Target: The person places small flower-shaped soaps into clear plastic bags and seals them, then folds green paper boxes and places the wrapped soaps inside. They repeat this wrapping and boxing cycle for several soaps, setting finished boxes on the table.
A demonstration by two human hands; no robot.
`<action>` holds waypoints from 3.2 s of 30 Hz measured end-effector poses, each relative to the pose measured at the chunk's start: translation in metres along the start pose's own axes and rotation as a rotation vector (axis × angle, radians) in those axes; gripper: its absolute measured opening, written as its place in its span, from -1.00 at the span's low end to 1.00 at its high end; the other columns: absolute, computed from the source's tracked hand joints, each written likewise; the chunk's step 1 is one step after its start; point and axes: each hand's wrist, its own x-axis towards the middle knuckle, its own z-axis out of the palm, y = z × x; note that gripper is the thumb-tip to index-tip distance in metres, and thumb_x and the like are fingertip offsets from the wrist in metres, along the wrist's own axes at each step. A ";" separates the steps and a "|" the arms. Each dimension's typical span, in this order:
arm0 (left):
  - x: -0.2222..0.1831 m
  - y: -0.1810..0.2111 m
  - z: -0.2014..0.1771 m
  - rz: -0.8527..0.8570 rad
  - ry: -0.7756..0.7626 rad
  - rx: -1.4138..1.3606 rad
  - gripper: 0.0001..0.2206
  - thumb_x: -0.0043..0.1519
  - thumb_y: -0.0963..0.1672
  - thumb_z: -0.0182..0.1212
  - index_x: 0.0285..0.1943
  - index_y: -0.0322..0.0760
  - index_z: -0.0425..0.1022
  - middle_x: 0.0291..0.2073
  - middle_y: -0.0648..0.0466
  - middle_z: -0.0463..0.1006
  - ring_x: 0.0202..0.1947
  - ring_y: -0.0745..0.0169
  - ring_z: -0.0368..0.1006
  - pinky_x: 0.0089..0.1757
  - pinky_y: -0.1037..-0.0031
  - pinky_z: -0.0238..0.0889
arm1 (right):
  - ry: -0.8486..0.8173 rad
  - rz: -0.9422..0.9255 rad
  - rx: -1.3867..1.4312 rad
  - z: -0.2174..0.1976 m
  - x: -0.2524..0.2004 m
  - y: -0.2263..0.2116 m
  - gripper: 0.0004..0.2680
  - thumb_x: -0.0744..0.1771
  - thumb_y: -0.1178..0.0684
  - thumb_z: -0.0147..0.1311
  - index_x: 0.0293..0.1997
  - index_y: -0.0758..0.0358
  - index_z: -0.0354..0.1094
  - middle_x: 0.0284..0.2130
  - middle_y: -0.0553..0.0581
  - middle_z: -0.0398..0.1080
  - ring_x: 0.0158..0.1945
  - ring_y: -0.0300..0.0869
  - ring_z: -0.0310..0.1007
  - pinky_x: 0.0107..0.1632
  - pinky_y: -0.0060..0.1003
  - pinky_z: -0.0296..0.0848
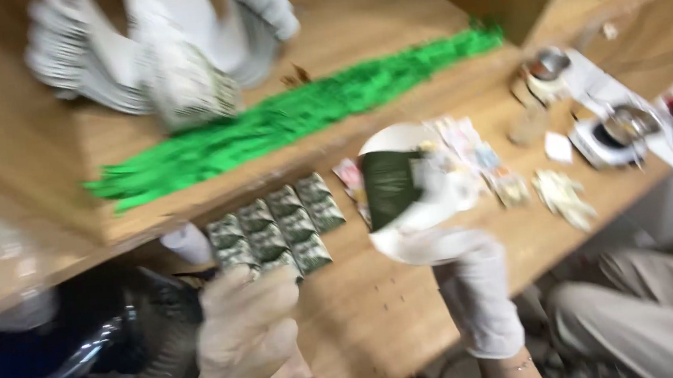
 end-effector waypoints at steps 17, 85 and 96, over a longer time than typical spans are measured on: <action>-0.159 -0.012 -0.114 -0.596 -0.921 0.404 -0.73 0.10 -0.13 0.38 -0.01 -0.09 0.60 -0.03 0.05 0.56 -0.04 0.02 0.50 -0.04 0.27 0.40 | -0.204 0.582 -0.509 -0.094 -0.125 0.210 -0.81 0.34 0.13 0.16 0.05 0.28 0.50 -0.05 0.04 0.57 0.03 -0.29 0.52 0.14 -0.37 0.45; -0.148 -0.018 0.087 -1.769 -0.083 -0.438 -0.38 0.15 -0.32 0.30 0.45 -0.39 0.26 0.08 0.07 0.54 -0.02 0.35 0.51 -0.05 0.50 0.44 | 0.137 0.618 0.056 -0.067 -0.003 0.050 -0.79 0.36 0.17 0.11 0.05 0.44 0.25 0.03 0.19 0.45 -0.04 -0.23 0.41 0.05 -0.30 0.43; -0.167 -0.013 -0.004 -1.587 -0.994 -0.170 -0.49 0.03 -0.13 0.58 0.15 -0.37 0.53 -0.16 0.06 0.62 -0.17 0.40 0.46 -0.10 0.51 0.41 | -0.318 0.769 -0.592 -0.069 -0.049 0.055 -0.77 0.29 0.09 0.27 -0.03 0.40 0.47 -0.23 0.06 0.55 -0.19 -0.33 0.51 -0.14 -0.42 0.53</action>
